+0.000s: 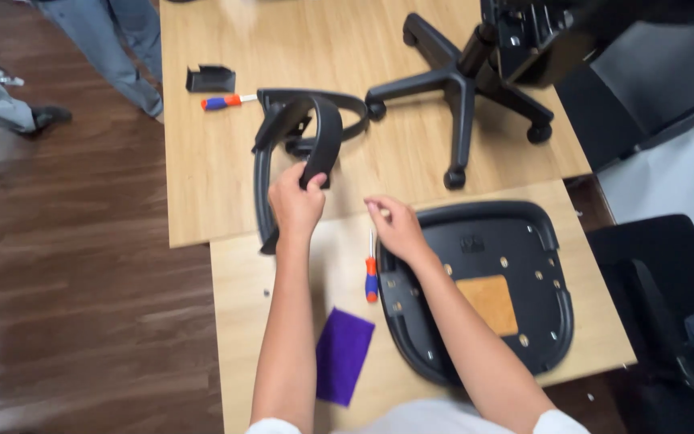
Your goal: The person assembles an office chair on a wooden table. They flip the black seat cushion over, align a mounting bracket and backrest support onto the seat underside, then pick up screws and drive them into the bracket holes using a screwdriver, steadying the parts with the other hand.
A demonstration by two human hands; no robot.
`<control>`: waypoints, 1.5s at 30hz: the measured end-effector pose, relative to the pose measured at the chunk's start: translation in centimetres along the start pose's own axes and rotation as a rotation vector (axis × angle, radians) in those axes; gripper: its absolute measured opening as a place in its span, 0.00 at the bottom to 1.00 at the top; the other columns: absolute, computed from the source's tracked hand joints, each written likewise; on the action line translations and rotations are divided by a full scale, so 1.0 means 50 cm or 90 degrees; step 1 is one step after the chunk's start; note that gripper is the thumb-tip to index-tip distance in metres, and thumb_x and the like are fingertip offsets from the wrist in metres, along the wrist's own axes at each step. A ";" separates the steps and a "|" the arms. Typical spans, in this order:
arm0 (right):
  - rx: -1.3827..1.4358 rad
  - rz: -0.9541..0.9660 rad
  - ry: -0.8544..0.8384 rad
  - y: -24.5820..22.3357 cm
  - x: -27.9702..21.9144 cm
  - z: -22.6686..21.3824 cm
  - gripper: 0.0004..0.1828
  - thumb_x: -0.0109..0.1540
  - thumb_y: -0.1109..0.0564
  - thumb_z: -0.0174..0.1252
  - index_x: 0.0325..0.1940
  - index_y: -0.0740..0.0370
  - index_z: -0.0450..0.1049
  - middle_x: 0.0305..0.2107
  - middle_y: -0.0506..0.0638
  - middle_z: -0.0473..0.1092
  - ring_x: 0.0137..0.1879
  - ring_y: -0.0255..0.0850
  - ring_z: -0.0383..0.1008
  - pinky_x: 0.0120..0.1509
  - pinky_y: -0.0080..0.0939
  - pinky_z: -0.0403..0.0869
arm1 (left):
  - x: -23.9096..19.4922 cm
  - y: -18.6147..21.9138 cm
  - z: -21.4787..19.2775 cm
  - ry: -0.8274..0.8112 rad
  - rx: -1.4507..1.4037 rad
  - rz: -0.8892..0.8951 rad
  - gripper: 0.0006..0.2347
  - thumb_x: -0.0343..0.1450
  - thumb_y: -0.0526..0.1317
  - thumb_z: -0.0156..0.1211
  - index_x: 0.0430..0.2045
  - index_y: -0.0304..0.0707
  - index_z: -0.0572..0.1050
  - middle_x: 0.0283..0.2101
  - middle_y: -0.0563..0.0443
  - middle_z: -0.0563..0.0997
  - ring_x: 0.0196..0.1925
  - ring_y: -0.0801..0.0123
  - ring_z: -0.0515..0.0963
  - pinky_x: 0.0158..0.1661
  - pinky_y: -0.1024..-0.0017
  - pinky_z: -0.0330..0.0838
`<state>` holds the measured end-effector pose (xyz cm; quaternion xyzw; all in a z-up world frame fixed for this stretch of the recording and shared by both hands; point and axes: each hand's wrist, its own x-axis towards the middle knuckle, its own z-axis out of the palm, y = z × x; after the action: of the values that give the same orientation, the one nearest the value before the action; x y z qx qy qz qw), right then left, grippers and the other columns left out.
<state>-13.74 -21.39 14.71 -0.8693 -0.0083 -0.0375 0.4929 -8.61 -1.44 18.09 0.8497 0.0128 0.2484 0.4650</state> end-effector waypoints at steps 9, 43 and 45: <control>0.127 0.021 0.015 0.050 -0.128 -0.069 0.14 0.69 0.53 0.54 0.53 0.62 0.79 0.42 0.49 0.80 0.49 0.36 0.80 0.54 0.35 0.75 | -0.071 0.200 -0.121 -0.057 -0.155 0.025 0.09 0.66 0.35 0.70 0.36 0.30 0.81 0.30 0.42 0.84 0.30 0.60 0.83 0.35 0.67 0.75; 0.628 0.377 -0.099 0.351 -0.305 -0.043 0.17 0.70 0.56 0.50 0.59 0.69 0.71 0.48 0.54 0.73 0.47 0.45 0.80 0.58 0.46 0.79 | -0.258 0.157 -0.140 -0.183 -0.490 -0.487 0.18 0.71 0.51 0.63 0.36 0.31 0.82 0.31 0.46 0.87 0.26 0.73 0.82 0.27 0.76 0.76; 0.622 0.379 -0.094 0.349 -0.302 -0.040 0.17 0.70 0.56 0.50 0.60 0.70 0.70 0.48 0.55 0.73 0.48 0.46 0.80 0.59 0.48 0.79 | -0.251 0.148 -0.139 -0.194 -0.479 -0.473 0.18 0.72 0.51 0.62 0.36 0.31 0.82 0.30 0.47 0.87 0.26 0.74 0.82 0.27 0.76 0.76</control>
<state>-28.04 -31.75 -0.33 -0.5057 0.1856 0.1718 0.8248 -24.16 -3.34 21.94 0.5893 0.1550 -0.0709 0.7897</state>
